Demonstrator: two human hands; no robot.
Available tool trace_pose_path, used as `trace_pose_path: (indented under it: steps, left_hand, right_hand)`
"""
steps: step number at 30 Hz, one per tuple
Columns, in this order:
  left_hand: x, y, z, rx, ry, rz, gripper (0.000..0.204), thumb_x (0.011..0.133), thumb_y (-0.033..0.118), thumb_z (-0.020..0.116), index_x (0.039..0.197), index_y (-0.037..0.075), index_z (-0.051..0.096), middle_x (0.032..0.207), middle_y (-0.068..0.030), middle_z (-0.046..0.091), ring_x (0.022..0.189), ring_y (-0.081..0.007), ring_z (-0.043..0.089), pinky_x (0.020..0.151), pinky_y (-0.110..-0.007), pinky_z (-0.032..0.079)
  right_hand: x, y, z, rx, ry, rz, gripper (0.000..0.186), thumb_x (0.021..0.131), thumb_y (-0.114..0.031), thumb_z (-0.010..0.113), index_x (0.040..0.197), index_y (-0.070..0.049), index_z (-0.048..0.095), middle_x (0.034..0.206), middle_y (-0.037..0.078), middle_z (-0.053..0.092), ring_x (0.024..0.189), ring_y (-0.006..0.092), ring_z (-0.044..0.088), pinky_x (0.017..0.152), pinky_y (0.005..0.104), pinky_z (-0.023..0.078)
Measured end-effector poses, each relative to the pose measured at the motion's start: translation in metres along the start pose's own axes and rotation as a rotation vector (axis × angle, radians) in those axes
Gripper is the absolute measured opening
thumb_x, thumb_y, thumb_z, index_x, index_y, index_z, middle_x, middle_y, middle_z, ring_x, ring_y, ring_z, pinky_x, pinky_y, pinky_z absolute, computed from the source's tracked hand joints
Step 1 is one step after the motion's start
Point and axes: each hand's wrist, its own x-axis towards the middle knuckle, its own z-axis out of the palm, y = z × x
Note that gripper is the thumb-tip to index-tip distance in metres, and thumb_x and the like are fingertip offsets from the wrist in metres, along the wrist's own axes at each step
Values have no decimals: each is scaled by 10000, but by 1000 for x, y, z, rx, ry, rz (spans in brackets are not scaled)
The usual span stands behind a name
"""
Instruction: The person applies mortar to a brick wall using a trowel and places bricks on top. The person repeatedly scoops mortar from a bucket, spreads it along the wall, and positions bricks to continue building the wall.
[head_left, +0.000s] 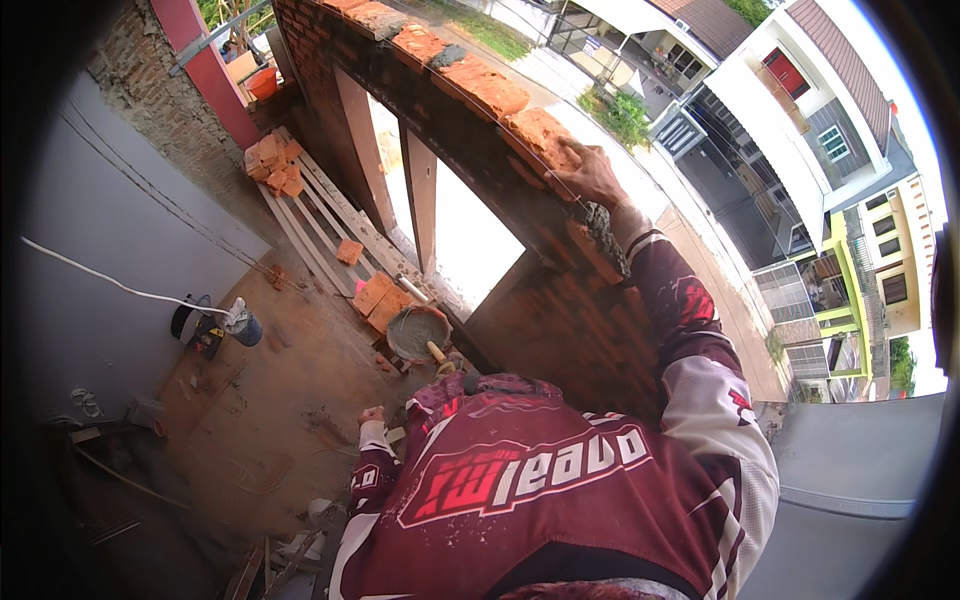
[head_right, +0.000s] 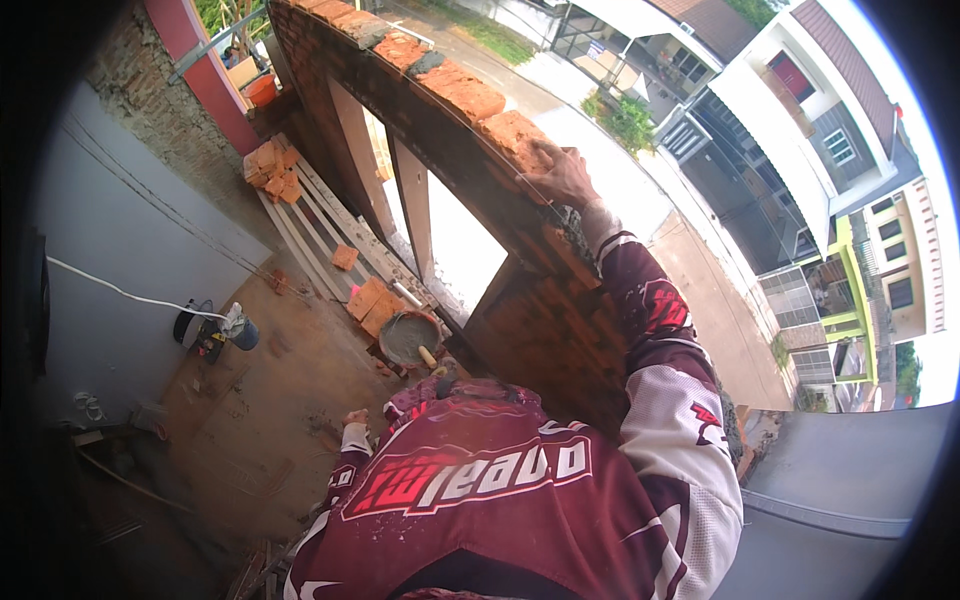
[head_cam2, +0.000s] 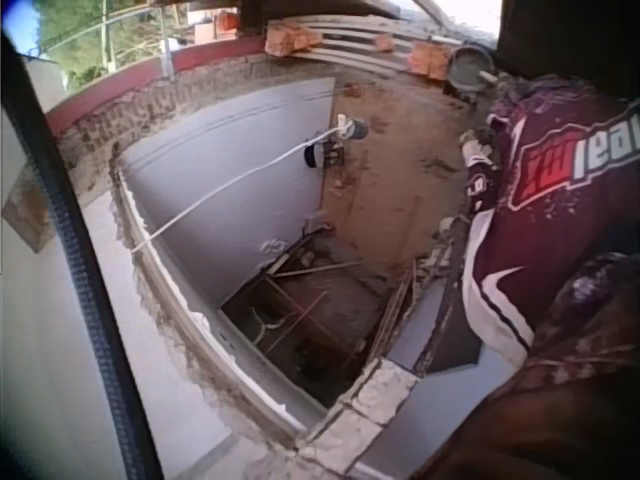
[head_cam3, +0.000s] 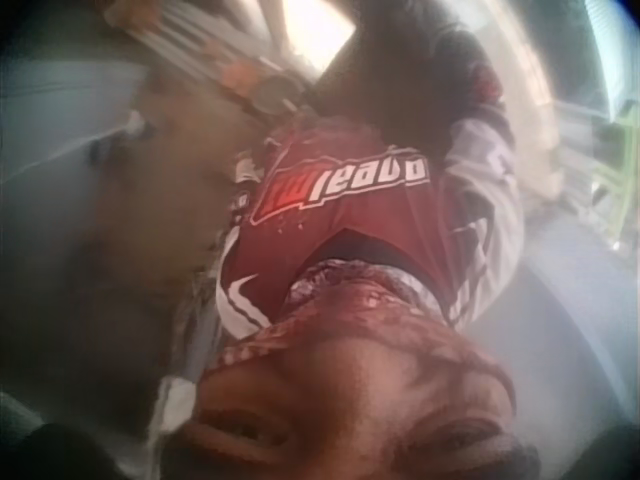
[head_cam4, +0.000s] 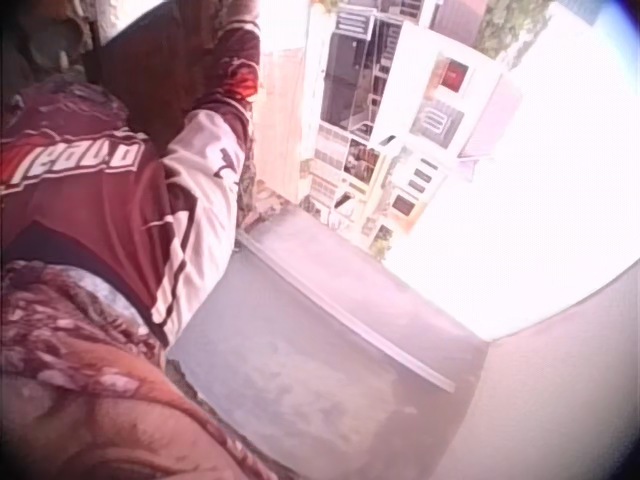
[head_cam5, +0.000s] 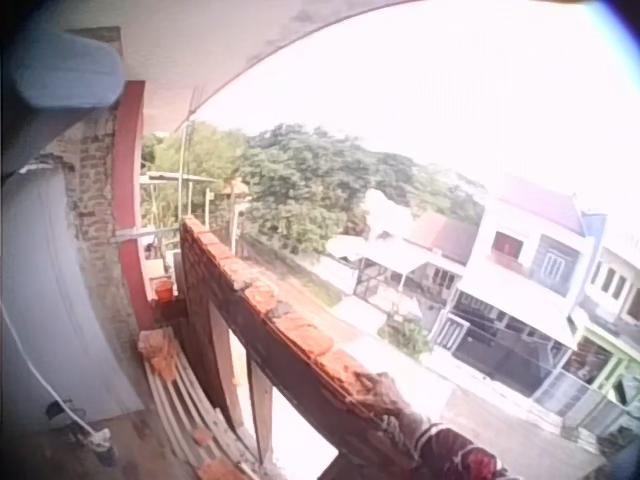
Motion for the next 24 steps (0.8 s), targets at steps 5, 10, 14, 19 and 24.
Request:
trace_pose_path:
  steps: [5, 10, 14, 19, 24]
  left_hand:
    - [-5, -1, -6, -21, -1, -20, 337, 842, 292, 803, 1026, 12, 766, 874, -94, 759, 769, -200, 689, 742, -376, 564]
    - [-7, -13, -14, 55, 3, -20, 383, 839, 331, 793, 1042, 8, 765, 865, -118, 759, 786, -226, 715, 747, -391, 572]
    - [-11, -16, -17, 156, 11, -129, 385, 836, 324, 770, 1048, 4, 755, 835, -139, 754, 739, -243, 727, 701, -408, 578]
    - [-27, -15, -12, 33, 35, -27, 398, 821, 306, 769, 1072, -3, 743, 783, -126, 736, 597, -218, 678, 594, -399, 558]
    - [-25, -4, -9, -65, -42, -53, 377, 827, 287, 772, 1074, 3, 742, 757, -95, 714, 546, -188, 634, 541, -384, 530]
  right_hand:
    - [-1, 5, -2, 0, -33, 19, 901, 738, -632, 813, 1524, -274, 556, 1266, 278, 591, 1267, 440, 511, 1088, 497, 448]
    - [-2, 10, -2, 21, -33, -11, 911, 732, -615, 811, 1522, -235, 561, 1241, 272, 598, 1238, 417, 526, 1071, 490, 457]
    - [-3, 8, -5, 6, -52, 3, 914, 732, -609, 805, 1524, -226, 559, 1235, 268, 604, 1218, 409, 531, 1060, 480, 462]
    - [-2, 12, -9, 9, -92, -25, 882, 781, -594, 762, 1534, -189, 543, 1258, 281, 608, 1249, 412, 529, 1078, 486, 450]
    - [9, 31, -10, 223, -150, -51, 691, 967, -487, 580, 1544, -113, 510, 1341, 299, 589, 1330, 415, 500, 1130, 482, 417]
